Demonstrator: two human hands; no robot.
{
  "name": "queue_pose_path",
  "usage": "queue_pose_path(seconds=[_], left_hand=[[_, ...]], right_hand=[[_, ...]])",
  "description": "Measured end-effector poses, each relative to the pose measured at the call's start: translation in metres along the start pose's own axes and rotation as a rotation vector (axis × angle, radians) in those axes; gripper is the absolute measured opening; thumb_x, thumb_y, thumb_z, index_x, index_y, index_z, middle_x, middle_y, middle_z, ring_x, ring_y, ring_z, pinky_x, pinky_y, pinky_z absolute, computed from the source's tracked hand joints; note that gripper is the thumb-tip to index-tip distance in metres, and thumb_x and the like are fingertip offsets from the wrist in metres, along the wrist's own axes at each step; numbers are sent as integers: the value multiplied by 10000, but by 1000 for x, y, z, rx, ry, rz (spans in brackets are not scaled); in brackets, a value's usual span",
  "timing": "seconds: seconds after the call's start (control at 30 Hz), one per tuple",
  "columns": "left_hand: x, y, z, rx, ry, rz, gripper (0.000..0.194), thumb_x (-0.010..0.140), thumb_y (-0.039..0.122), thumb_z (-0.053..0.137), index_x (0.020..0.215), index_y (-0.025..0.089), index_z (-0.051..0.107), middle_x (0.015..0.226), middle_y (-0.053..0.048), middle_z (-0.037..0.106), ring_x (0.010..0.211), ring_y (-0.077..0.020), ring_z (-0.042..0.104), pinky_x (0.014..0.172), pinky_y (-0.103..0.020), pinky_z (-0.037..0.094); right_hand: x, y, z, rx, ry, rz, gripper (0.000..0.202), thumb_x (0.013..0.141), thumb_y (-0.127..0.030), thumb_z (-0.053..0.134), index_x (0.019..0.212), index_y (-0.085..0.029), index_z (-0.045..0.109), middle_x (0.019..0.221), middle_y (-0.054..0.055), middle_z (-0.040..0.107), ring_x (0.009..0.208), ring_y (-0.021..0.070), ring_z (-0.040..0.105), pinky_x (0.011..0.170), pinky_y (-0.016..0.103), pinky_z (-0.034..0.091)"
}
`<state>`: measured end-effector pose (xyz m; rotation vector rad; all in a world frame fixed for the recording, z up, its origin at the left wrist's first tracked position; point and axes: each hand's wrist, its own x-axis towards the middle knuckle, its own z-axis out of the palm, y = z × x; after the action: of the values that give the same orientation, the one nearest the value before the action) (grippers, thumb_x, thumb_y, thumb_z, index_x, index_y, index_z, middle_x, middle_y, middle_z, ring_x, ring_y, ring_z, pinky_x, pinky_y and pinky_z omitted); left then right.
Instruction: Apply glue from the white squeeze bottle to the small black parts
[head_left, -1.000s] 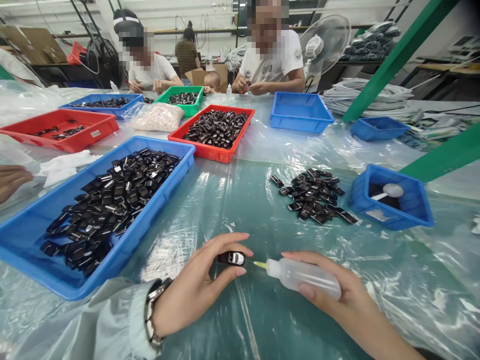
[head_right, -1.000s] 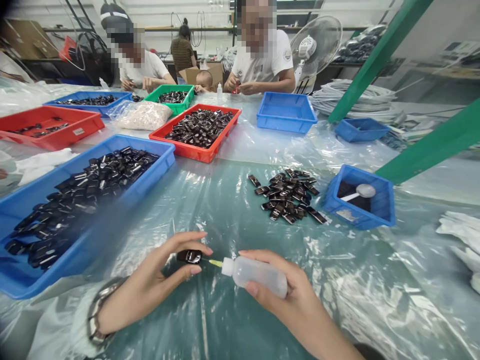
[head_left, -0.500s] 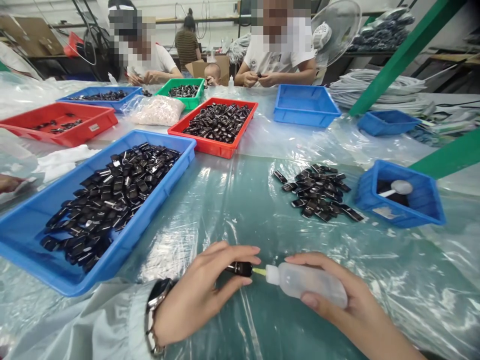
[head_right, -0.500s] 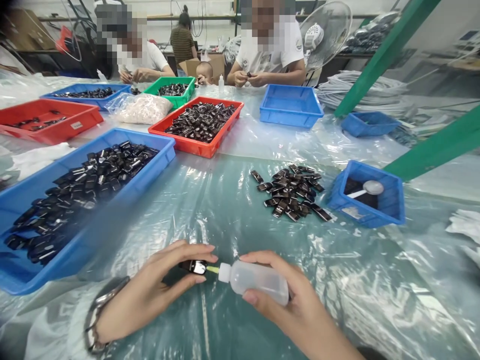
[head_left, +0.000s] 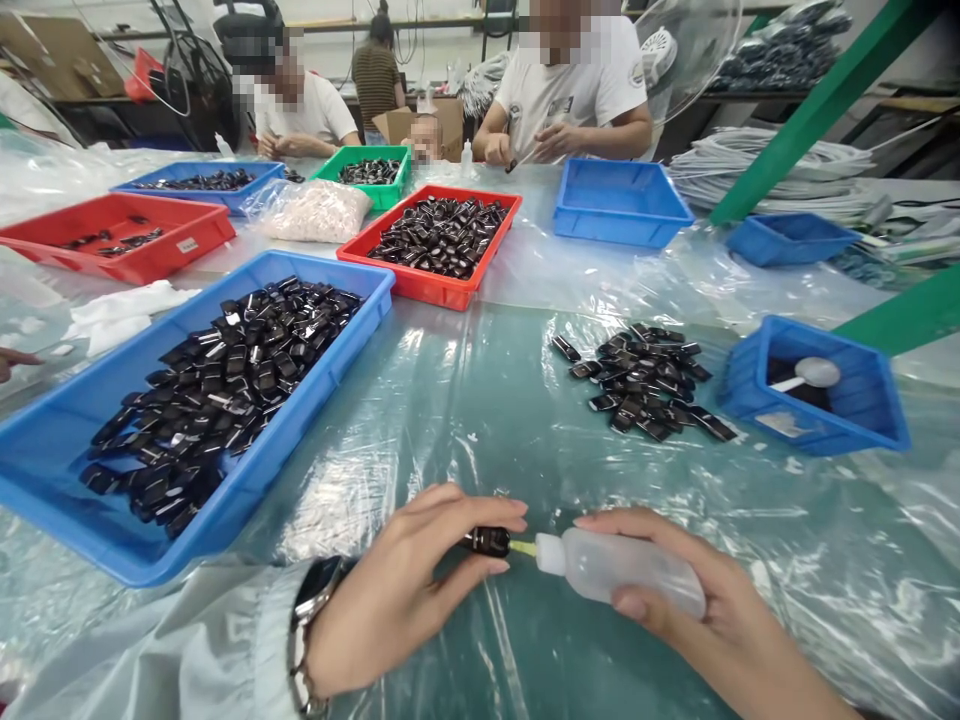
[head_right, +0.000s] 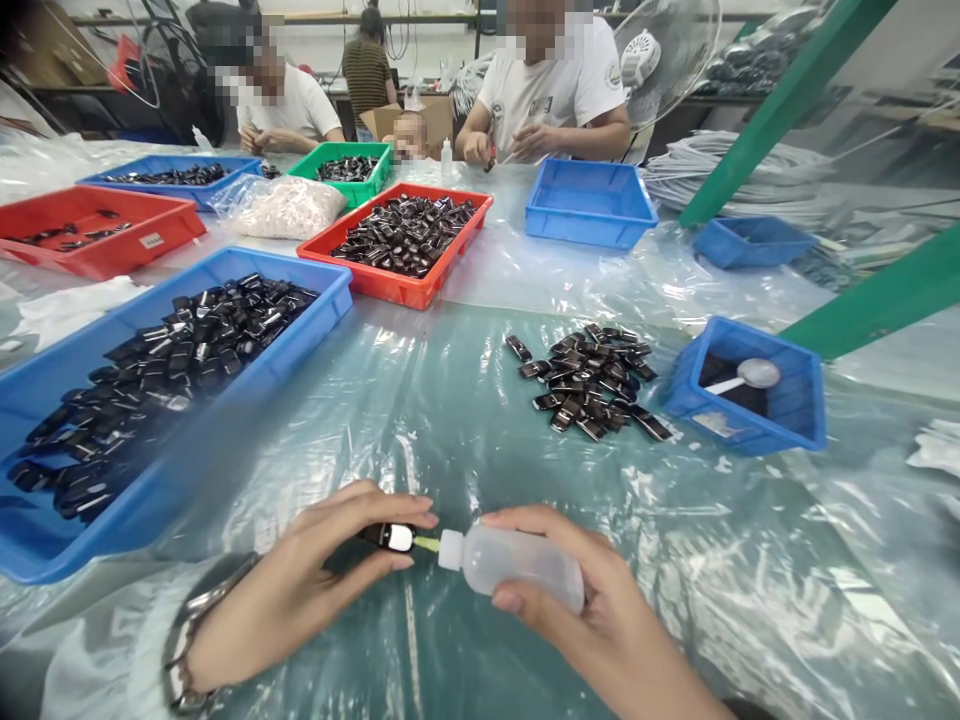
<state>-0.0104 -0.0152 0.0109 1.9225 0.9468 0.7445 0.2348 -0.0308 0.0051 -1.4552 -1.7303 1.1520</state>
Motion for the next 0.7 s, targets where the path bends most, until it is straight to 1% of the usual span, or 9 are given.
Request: queue_pose_path(seconds=[0.13,0.27,0.5,0.57,0.7], left_hand=[[0,-1,0,4,-16,-14,361,913,144,562,1230,308,510,1074,12,669,932,-185,571,759,-294,450],[0,-1,0,6,-20,-17,383,912,146,565,1247,318,494,1082,21,671,925,-185,565,746,-290,447],[-2,0,1,-22,-33,-31,452,914,152,566,1302,341,431,1108,38,668,961,-186,559,778,-296,443],[-2,-1,1,-24,-35,-28,439,917,157,562,1297,338,438,1106,31,663,959,-184,561,779,-293,446],[-1,-1,1,-7,-49,-17,394,926,169,546,1285,311,469,1067,3,648,926,-184,561,752,-288,452]], right_hand=[[0,-2,-1,5,17,43,198,774,-422,640,948,-348,698,893,22,705,740,229,684,413,220,479],[2,-5,-3,-12,6,30,202,747,-428,666,919,-331,709,848,17,709,682,218,674,431,234,492],[-1,-12,2,77,107,111,189,698,-447,705,847,-334,730,800,-9,699,617,185,627,441,224,476],[0,-13,2,77,111,106,187,692,-450,713,840,-338,732,783,-12,693,593,172,614,436,215,473],[2,-13,-1,53,71,69,196,691,-440,716,853,-331,736,783,0,693,585,169,617,436,212,490]])
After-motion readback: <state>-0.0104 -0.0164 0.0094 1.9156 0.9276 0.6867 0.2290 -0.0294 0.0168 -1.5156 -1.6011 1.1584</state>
